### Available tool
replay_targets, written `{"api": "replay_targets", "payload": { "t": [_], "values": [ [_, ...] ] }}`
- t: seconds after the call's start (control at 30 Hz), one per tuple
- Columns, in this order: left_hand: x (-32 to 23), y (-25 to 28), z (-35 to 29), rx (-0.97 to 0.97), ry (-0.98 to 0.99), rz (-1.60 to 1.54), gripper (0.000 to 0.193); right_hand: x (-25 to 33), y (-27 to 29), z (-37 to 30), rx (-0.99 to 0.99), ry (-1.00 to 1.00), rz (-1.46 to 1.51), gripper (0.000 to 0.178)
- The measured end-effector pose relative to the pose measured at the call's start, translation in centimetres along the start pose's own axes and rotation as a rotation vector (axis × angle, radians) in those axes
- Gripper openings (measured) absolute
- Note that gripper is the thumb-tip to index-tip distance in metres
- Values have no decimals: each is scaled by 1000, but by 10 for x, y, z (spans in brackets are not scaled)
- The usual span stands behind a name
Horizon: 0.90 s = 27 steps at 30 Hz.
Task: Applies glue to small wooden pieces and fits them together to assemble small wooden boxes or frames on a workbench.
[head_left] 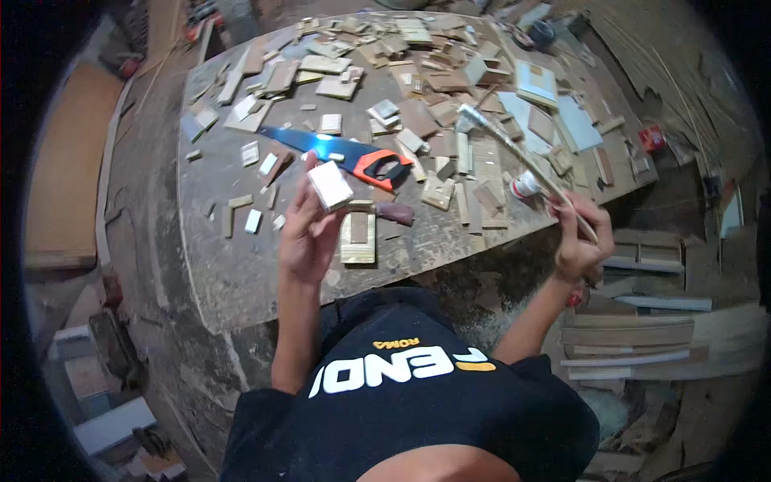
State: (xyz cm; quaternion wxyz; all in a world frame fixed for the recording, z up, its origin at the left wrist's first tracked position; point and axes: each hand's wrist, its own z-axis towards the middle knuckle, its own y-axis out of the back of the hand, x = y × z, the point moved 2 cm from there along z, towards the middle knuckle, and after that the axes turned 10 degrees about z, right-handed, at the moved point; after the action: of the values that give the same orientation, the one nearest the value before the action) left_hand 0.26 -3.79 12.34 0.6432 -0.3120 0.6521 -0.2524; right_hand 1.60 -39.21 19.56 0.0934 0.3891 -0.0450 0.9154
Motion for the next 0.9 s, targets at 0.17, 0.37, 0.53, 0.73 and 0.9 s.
{"api": "replay_targets", "payload": {
  "t": [0.17,0.37,0.53,0.73,0.9],
  "values": [
    [26,20,3,99,29,-56,60,-140,79,24,-260,-139,-413,14],
    [55,33,-5,-99,9,16,59,-263,64,80,-17,-89,-673,16],
    [75,33,-2,-59,-41,-18,60,-352,45,101,270,-327,-475,15],
    [96,12,8,-352,-54,148,61,-419,27,113,566,-292,-554,16],
    [106,8,24,-278,-28,88,57,-458,24,115,718,-374,-546,20]
  ]
}}
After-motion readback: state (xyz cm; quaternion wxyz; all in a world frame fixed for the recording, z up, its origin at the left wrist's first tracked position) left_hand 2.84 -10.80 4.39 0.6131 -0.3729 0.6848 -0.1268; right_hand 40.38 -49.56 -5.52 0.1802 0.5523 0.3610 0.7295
